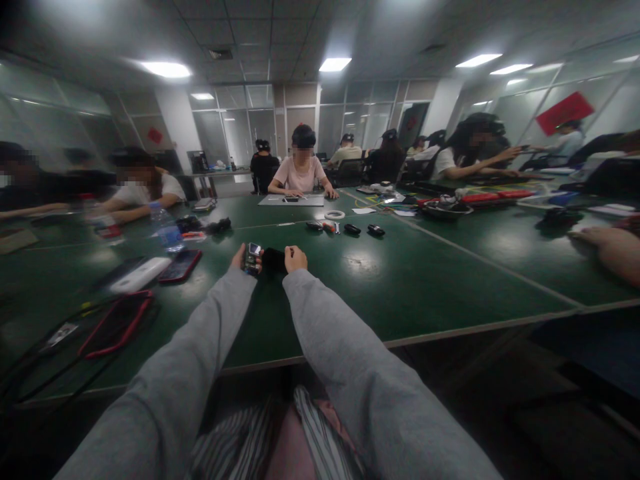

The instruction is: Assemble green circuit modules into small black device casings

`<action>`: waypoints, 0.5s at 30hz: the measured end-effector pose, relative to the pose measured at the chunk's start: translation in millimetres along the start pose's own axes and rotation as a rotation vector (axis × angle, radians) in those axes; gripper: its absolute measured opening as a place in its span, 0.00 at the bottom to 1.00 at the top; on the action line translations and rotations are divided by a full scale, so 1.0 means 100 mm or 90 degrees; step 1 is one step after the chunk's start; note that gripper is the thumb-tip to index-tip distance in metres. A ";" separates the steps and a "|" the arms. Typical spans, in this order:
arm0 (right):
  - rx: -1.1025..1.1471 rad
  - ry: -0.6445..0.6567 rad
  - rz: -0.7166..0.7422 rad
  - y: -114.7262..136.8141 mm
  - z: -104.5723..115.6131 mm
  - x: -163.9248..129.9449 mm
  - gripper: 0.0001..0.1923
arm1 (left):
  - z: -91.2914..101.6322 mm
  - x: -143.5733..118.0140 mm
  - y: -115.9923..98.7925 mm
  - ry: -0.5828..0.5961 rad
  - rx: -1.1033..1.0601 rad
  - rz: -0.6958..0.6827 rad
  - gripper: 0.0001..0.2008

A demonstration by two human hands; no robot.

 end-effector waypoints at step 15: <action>-0.259 0.033 0.475 1.30 -0.28 -0.75 0.21 | -0.35 -0.03 -0.21 -0.011 0.024 -0.129 0.24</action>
Point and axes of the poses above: each hand's wrist, its own x-axis towards the middle knuckle, its own z-axis out of the back of the hand, y = z × x, the point moved 9 cm from there along x, towards the middle knuckle, and after that the axes turned 15 degrees about y, right-handed, at the moved point
